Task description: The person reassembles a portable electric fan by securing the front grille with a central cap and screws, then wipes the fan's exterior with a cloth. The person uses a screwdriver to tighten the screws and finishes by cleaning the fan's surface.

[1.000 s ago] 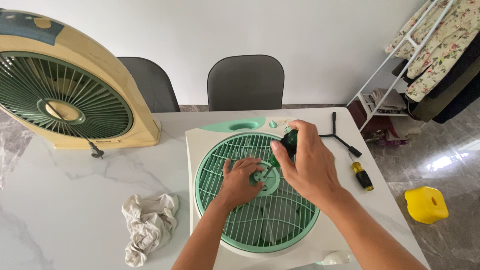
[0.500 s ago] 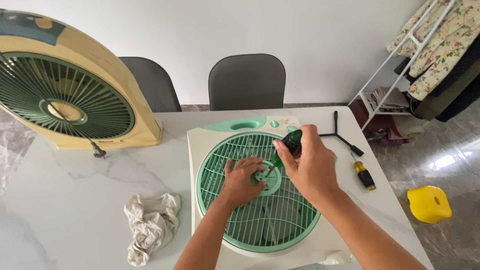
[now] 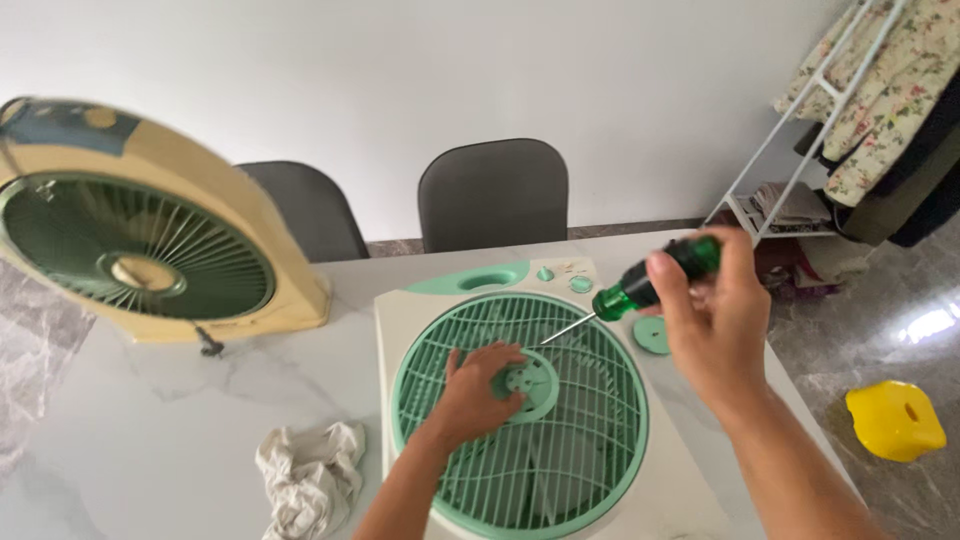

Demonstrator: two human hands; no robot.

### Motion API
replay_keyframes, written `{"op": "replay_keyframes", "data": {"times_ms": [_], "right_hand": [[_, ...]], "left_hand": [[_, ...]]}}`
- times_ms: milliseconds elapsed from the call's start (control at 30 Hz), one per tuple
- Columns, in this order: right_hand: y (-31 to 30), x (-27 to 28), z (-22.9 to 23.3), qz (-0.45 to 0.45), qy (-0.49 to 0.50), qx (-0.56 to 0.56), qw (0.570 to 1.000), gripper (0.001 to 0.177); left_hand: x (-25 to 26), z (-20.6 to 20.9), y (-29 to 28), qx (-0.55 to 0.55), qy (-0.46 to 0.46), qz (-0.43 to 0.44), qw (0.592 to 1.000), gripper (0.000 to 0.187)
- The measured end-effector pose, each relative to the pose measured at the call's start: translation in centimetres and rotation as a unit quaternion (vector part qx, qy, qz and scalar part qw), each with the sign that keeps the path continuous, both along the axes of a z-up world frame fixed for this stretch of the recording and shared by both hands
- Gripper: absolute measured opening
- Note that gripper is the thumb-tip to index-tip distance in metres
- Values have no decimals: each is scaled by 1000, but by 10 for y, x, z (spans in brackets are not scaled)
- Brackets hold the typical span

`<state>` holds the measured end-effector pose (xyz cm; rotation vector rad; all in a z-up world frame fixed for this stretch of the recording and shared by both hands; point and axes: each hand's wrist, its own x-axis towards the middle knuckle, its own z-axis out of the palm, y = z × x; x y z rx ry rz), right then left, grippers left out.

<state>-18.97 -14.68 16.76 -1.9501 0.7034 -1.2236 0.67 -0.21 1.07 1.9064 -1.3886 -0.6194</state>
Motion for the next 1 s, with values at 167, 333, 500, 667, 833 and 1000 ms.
{"op": "replay_keyframes", "data": {"times_ms": [167, 333, 500, 667, 833, 1000], "right_hand": [[-42, -46, -44, -53, -145, 81, 985, 31], [-103, -109, -78, -130, -175, 121, 968, 32], [-156, -161, -120, -186, -168, 117, 961, 31], [-199, -195, -160, -208, -188, 159, 947, 29], [-231, -210, -189, -223, -165, 199, 940, 29], [-248, -209, -198, -197, -156, 215, 944, 29]], "left_hand": [[-15, 30, -35, -42, -60, -7, 997, 35], [-67, 42, -128, -37, -70, -82, 993, 17], [-118, -11, -248, 92, -138, -143, 976, 9], [-143, -97, -326, 99, -130, -63, 985, 11], [-147, -155, -351, 193, -142, -43, 970, 12], [-152, -178, -348, 196, -152, -37, 968, 10]]}}
